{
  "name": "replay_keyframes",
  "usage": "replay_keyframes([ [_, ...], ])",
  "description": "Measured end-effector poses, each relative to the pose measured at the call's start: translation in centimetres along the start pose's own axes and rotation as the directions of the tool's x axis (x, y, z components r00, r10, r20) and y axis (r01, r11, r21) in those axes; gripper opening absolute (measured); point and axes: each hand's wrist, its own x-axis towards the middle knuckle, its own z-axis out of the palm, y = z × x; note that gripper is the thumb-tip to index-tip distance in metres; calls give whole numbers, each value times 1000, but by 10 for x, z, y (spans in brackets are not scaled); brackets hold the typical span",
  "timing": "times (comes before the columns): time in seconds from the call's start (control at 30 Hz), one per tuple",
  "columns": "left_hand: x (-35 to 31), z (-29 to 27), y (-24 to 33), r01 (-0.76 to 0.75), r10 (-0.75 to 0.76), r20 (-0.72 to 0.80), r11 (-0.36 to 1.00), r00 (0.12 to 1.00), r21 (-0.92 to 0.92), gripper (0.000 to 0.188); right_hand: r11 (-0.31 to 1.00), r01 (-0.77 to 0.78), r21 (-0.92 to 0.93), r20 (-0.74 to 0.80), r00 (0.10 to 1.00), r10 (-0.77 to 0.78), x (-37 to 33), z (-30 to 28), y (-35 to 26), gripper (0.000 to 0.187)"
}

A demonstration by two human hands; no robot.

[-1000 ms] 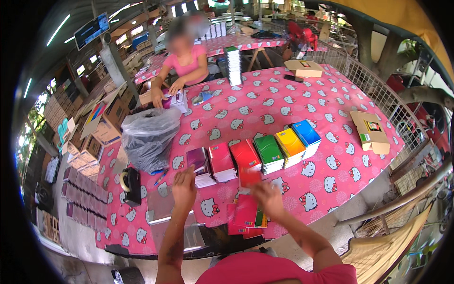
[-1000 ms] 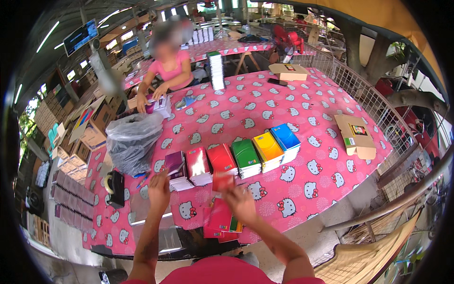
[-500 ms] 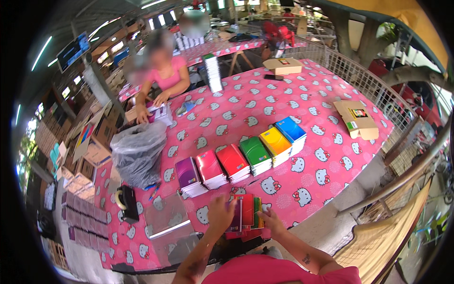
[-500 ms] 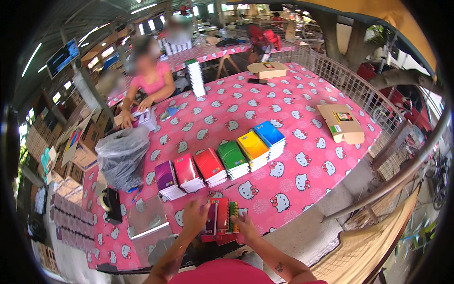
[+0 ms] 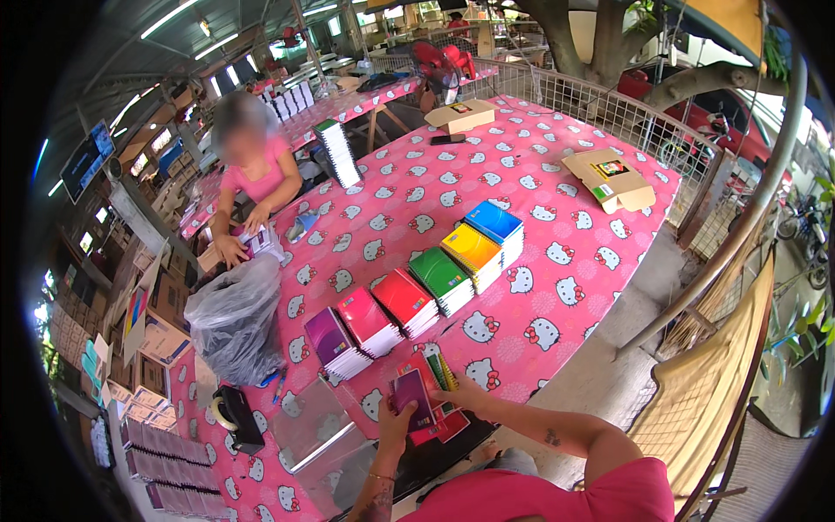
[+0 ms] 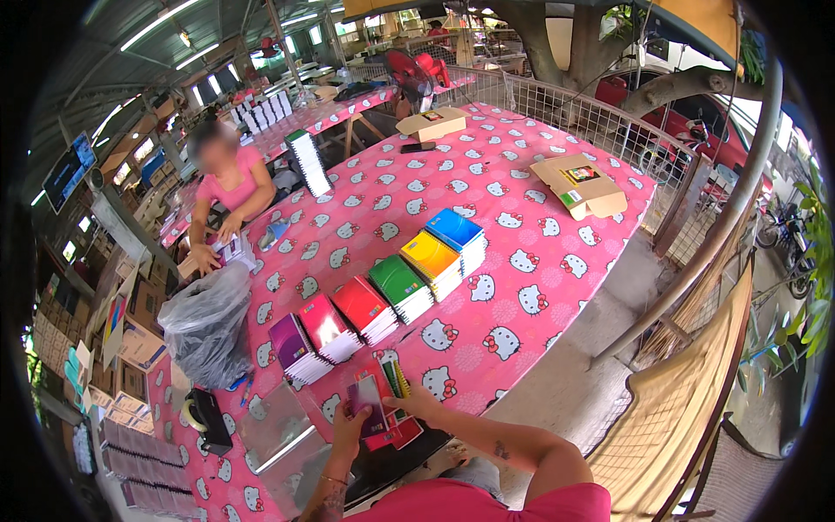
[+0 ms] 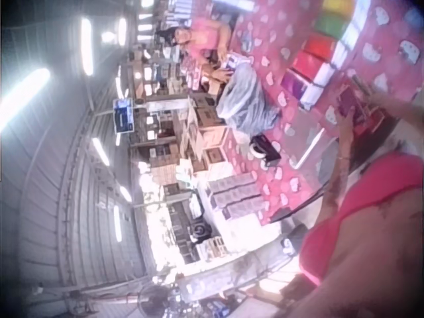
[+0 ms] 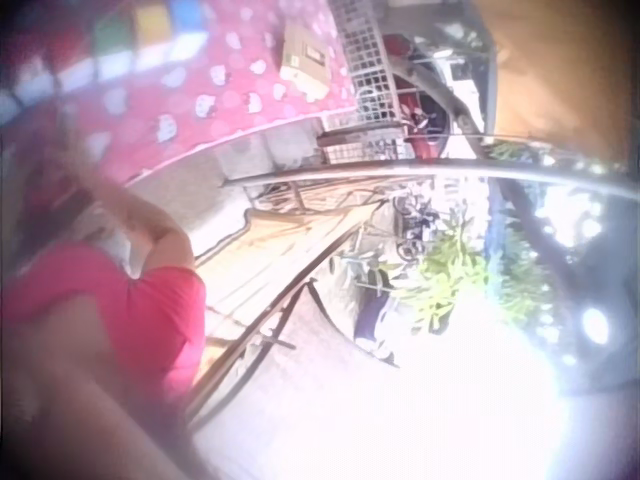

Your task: The person places colorful spiral-bound notebooks into clear plastic bags and seals them with tape. They repeat this process for multiple notebooks, arranging them on a pink Hello Kitty tablecloth in a warehouse-like setting.

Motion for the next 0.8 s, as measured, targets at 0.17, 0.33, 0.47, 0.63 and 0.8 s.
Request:
replay_keyframes([
  [0.17,-5,-25,-5,41,-41,-2,999,999,34,61,992,-51,115,-1,999,51,7,-9,27,74],
  [0.33,7,-20,-27,-21,29,115,998,993,-67,66,998,-10,68,-98,995,17,-5,5,32,70],
  [0.47,13,-10,-43,-208,194,94,961,977,183,73,995,85,51,-148,986,-77,-28,16,21,72],
  [0.63,15,-6,-33,-149,135,102,979,986,139,80,993,41,115,-152,988,-23,-39,8,20,77],
  [0.8,6,6,-36,-390,407,52,822,912,415,83,950,192,-245,-350,897,-271,-32,19,36,78],
])
